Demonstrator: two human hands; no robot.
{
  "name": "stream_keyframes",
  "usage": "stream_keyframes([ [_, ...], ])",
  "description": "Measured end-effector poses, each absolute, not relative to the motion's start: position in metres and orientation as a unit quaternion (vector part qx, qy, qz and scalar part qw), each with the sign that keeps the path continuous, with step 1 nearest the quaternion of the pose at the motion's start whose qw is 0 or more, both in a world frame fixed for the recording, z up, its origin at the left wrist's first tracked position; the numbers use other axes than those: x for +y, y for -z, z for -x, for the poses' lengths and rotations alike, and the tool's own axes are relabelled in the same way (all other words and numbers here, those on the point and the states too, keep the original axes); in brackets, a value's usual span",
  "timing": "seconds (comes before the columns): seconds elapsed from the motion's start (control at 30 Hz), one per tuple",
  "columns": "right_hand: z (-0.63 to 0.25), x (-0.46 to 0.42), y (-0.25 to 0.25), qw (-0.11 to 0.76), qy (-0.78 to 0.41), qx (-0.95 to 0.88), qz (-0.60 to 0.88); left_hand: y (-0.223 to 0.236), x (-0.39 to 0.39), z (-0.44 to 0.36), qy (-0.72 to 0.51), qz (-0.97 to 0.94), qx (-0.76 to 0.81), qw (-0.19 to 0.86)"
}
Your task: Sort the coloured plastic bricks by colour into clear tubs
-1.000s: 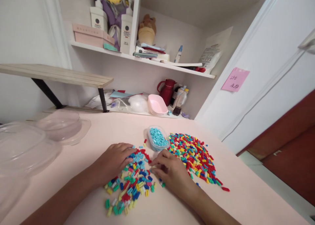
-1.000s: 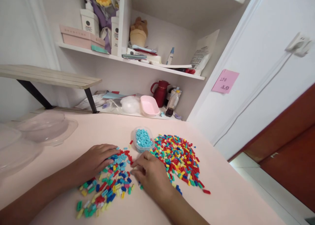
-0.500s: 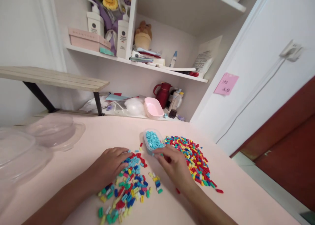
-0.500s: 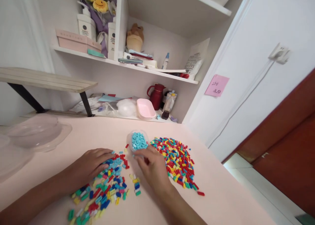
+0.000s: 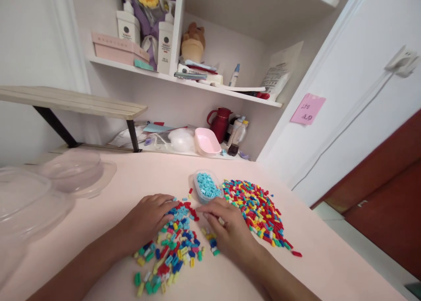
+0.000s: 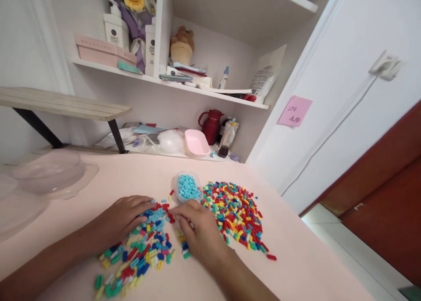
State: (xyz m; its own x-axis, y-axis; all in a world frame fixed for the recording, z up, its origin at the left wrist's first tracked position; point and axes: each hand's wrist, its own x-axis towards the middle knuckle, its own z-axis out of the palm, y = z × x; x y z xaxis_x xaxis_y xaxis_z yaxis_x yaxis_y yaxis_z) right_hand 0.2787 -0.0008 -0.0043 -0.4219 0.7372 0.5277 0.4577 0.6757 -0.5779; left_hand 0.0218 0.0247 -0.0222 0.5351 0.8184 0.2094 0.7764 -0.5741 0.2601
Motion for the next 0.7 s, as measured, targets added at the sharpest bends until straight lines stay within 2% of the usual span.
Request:
stream_keyframes([
  [0.27,-0.264,-0.006,0.011,0.356,-0.202,-0.842,0.351,0.023,0.024,-0.023,-0.167,-0.876,0.449,0.054],
  [0.47,-0.26,-0.004,0.023,0.287,-0.138,-0.876,0.361,0.022,0.023,-0.023,-0.158,-0.877,0.451,0.052],
  [0.7,-0.26,0.0,0.025,0.305,-0.182,-0.852,0.384,0.024,0.022,-0.022,-0.156,-0.877,0.452,0.054],
])
